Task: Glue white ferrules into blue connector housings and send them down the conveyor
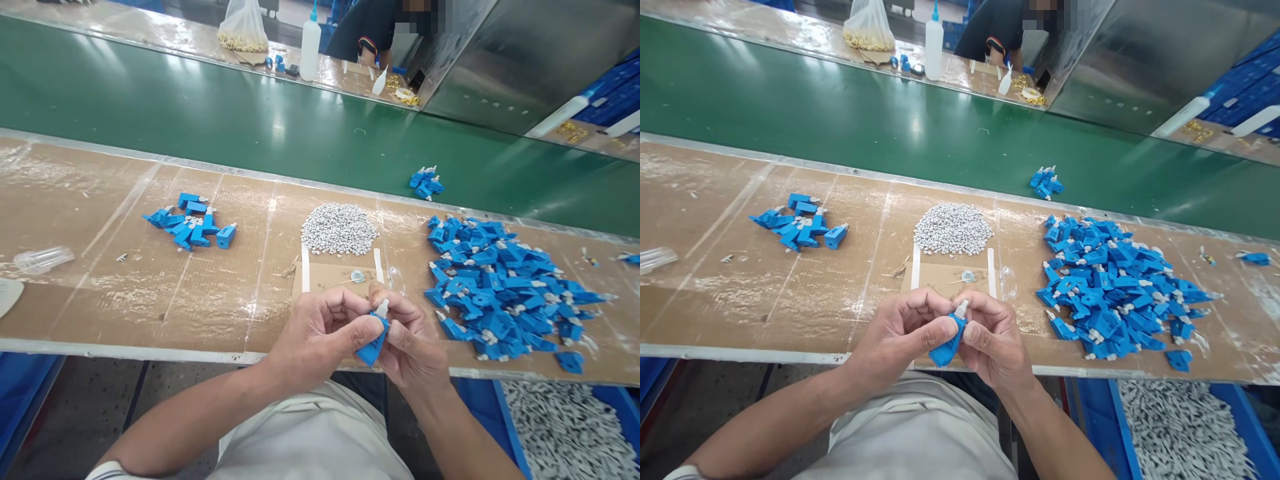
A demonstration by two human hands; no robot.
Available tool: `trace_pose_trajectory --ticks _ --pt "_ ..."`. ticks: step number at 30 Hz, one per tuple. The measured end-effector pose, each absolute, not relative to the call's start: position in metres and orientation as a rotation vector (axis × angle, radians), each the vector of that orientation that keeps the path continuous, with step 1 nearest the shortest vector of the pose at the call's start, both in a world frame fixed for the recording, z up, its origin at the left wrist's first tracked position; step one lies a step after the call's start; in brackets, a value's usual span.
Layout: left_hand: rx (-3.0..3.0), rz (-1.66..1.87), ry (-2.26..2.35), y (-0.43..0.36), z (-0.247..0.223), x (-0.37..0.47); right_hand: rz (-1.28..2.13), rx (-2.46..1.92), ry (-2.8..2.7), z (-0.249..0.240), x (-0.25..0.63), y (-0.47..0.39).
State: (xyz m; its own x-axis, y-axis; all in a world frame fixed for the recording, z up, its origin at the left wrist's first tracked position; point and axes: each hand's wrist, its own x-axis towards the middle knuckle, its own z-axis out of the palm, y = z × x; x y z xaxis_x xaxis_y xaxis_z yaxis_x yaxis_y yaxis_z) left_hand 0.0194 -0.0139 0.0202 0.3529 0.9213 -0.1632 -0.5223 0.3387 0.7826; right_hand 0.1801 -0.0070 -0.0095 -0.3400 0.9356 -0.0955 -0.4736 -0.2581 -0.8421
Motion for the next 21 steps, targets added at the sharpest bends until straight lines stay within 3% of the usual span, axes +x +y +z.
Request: trace_pose_trajectory --ticks 21 --pt "0.631 1.017 0.633 -0.026 0.021 0.017 1.680 -0.836 -1.054 -0.008 0.185 -0.022"
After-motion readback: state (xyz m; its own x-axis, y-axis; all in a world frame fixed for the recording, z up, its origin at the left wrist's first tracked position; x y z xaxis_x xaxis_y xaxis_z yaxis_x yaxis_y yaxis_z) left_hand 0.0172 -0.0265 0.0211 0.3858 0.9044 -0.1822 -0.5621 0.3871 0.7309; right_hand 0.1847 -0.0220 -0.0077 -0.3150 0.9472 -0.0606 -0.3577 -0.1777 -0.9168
